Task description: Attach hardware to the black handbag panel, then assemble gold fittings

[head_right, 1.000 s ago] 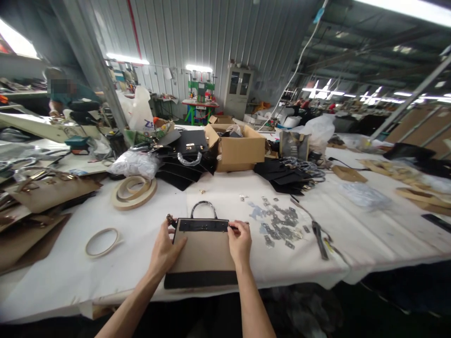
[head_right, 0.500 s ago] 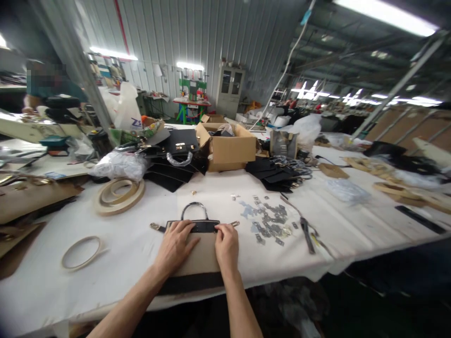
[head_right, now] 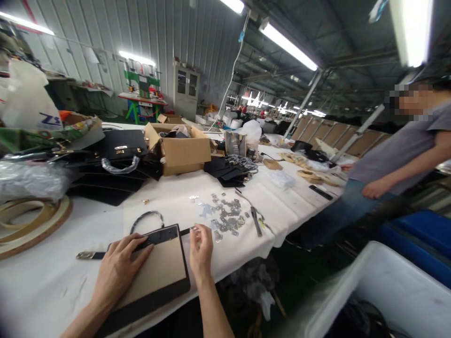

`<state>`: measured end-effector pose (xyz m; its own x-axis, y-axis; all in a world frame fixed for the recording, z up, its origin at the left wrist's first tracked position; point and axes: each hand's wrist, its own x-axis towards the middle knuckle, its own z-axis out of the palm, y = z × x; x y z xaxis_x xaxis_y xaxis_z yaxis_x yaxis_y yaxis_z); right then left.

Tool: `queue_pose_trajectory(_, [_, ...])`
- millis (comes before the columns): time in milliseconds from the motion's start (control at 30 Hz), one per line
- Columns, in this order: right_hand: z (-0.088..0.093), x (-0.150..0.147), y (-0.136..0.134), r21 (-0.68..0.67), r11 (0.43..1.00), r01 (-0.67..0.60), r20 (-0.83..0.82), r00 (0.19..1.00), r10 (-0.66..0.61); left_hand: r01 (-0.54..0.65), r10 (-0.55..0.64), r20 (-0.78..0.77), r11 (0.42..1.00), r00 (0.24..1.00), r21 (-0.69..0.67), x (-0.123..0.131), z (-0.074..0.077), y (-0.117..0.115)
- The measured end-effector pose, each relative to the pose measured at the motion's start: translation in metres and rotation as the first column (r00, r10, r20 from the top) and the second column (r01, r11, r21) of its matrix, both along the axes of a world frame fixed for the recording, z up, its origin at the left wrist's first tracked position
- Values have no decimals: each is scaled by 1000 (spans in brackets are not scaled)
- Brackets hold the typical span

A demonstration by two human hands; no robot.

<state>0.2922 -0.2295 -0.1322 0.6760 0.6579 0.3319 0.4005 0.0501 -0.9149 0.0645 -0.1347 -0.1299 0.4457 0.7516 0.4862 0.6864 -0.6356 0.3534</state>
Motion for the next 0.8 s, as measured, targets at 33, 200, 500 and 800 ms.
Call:
queue_pose_trajectory(33, [-1,12,-4,8,998,56,2,998,-56,-5,5,0,1000,1000,0,0,1,0])
queue_pose_trajectory(200, [-3,79,-22,-22,969,246,135,961,-241,-13,13,-1,1000,1000,-8,1,3,-2])
queue_pose_trajectory(500, [-16,104,-10,-203,930,306,437,879,-194,-5,8,82,999,997,-40,1,3,-2])
queue_pose_trajectory(800, [-31,119,-13,-251,915,317,556,821,-132,-80,102,171,988,980,-134,-2,17,-22])
